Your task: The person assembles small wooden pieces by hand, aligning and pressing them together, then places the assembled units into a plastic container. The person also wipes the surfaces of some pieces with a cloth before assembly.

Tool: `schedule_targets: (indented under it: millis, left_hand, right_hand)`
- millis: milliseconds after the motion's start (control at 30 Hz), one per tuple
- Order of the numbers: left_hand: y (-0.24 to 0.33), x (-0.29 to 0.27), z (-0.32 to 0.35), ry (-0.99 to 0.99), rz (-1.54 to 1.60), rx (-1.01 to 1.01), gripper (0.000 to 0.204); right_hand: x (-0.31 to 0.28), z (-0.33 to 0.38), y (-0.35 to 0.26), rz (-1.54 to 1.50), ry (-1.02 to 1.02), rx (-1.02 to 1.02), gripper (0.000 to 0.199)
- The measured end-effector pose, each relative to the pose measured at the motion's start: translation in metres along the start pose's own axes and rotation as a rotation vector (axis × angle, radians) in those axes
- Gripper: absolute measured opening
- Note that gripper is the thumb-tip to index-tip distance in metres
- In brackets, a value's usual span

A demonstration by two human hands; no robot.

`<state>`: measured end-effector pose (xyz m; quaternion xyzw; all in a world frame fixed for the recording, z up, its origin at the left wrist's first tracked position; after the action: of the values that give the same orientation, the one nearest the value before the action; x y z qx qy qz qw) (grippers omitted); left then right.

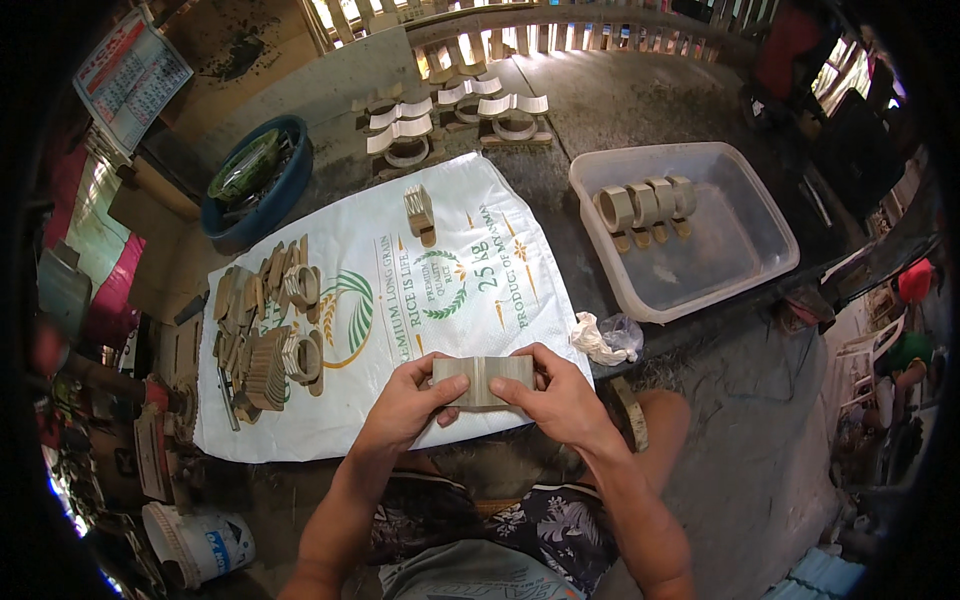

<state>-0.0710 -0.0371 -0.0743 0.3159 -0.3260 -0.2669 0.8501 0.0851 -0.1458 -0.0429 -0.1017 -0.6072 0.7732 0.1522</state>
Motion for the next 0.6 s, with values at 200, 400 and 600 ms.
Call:
schedule_targets:
  millis: [200,400,600]
  left_hand:
    - [0.0010,-0.0003,-0.0011,0.002,-0.038,-0.019,0.025]
    - [0.0008,-0.0009,-0.0017,-0.009,-0.039,-0.020,0.027]
    - [0.0008,-0.0013,-0.0021,-0.016,-0.040,-0.031,0.028]
  right_hand:
    - [0.0000,-0.0010,0.0008,0.002,-0.015,0.023,0.040]
    - [0.0014,-0.0007,0.0005,-0.024,-0.013,0.012,0.039]
    - [0.0006,-0.0009,0.0013,-0.019,-0.030,0.016,0.039]
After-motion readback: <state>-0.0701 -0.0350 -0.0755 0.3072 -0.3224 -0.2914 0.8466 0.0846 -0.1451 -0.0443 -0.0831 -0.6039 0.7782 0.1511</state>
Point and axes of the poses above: each hand's wrist, its own z-axis away from the middle knuckle, its own x-axis out of the palm, y = z × x, the point moved 6 cm from there along -z, towards the middle knuckle, and after that the axes turned 12 degrees about -x, right-handed, at the moved point
